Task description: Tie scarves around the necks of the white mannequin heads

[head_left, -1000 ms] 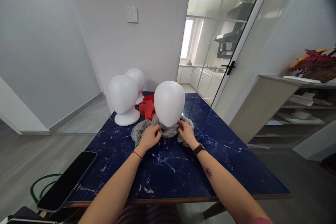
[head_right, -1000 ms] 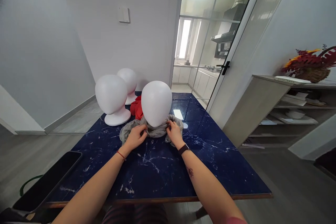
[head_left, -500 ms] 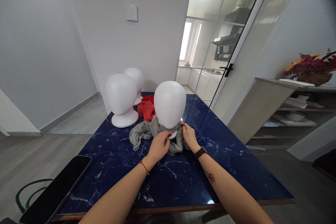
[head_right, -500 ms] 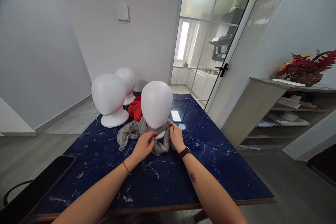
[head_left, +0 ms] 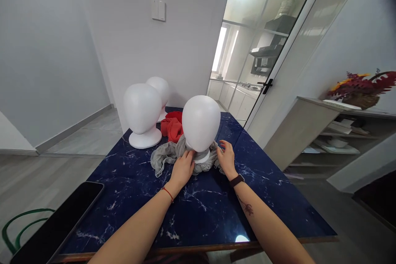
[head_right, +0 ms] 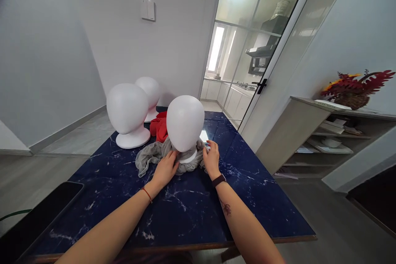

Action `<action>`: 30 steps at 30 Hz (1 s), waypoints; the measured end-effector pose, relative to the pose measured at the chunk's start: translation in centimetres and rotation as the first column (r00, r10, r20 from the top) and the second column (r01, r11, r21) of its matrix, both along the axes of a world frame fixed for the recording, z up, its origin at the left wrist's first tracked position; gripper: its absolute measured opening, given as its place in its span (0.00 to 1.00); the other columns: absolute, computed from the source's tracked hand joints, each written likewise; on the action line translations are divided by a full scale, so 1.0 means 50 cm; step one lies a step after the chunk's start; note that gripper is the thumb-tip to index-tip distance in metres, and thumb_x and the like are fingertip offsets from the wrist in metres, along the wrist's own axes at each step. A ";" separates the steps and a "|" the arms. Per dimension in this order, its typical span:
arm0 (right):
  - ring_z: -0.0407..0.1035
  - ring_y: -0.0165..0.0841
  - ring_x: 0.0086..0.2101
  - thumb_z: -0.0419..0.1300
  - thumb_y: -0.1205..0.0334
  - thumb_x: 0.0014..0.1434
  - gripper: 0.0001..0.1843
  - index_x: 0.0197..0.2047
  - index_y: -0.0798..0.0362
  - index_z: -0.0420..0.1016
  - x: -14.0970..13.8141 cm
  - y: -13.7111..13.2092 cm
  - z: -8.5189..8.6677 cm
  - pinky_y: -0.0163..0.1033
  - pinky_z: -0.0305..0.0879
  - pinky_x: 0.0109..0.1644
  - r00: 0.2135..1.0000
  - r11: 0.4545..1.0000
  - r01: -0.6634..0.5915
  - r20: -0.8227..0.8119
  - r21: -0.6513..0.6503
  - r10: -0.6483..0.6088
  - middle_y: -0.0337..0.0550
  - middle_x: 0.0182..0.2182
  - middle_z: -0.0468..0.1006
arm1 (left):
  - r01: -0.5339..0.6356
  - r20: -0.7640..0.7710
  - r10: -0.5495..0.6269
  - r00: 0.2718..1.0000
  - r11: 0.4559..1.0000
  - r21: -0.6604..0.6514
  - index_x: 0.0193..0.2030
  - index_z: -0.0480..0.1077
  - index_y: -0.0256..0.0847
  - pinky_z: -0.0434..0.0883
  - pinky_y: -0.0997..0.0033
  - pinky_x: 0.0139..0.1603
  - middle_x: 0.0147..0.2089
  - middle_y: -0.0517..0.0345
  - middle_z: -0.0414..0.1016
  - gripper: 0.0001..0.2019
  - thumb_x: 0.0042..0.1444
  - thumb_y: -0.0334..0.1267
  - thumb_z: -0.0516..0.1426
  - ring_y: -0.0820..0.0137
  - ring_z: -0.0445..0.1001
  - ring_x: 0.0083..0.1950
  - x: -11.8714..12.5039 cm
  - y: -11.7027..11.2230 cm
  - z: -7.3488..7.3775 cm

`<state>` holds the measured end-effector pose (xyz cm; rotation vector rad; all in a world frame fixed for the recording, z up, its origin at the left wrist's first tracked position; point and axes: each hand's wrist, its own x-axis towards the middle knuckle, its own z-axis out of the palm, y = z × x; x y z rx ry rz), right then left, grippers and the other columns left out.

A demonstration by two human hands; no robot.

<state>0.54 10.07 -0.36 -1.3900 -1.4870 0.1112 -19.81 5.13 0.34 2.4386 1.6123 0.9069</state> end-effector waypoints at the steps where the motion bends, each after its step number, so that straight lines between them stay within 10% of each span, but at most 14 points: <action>1: 0.68 0.37 0.42 0.50 0.66 0.54 0.14 0.44 0.55 0.68 -0.005 -0.007 0.008 0.44 0.66 0.46 0.999 0.998 -0.042 0.032 0.044 0.040 0.51 0.43 0.70 | -0.013 0.001 0.013 1.000 1.000 0.008 0.55 0.60 0.39 0.70 0.65 0.43 0.47 0.49 0.68 0.17 0.57 0.30 0.50 0.64 0.72 0.44 -0.001 0.001 0.001; 7: 0.65 0.38 0.46 0.51 0.72 0.51 0.15 0.43 0.53 0.69 -0.062 -0.050 0.025 0.44 0.63 0.50 0.943 0.966 -0.254 0.232 0.040 0.238 0.48 0.44 0.70 | 0.062 0.072 -0.068 0.995 0.994 0.088 0.38 0.67 0.39 0.69 0.66 0.50 0.49 0.51 0.67 0.09 0.54 0.25 0.50 0.66 0.69 0.50 -0.008 0.003 0.002; 16: 0.60 0.41 0.46 0.56 0.70 0.50 0.11 0.38 0.52 0.73 -0.061 -0.057 0.026 0.47 0.58 0.50 0.784 0.962 -0.232 0.558 -0.145 0.273 0.47 0.42 0.70 | 0.048 0.105 -0.048 0.993 0.999 0.004 0.57 0.57 0.41 0.71 0.64 0.46 0.50 0.50 0.66 0.24 0.52 0.25 0.50 0.64 0.69 0.49 -0.004 0.000 -0.003; 30: 0.63 0.36 0.40 0.48 0.66 0.62 0.12 0.33 0.51 0.71 -0.061 -0.055 0.040 0.42 0.55 0.45 0.700 0.945 -0.229 0.636 -0.234 0.326 0.41 0.33 0.76 | -0.054 -0.141 0.064 0.988 0.996 0.071 0.42 0.70 0.40 0.67 0.56 0.48 0.46 0.47 0.66 0.11 0.50 0.31 0.56 0.56 0.66 0.49 -0.003 -0.006 0.012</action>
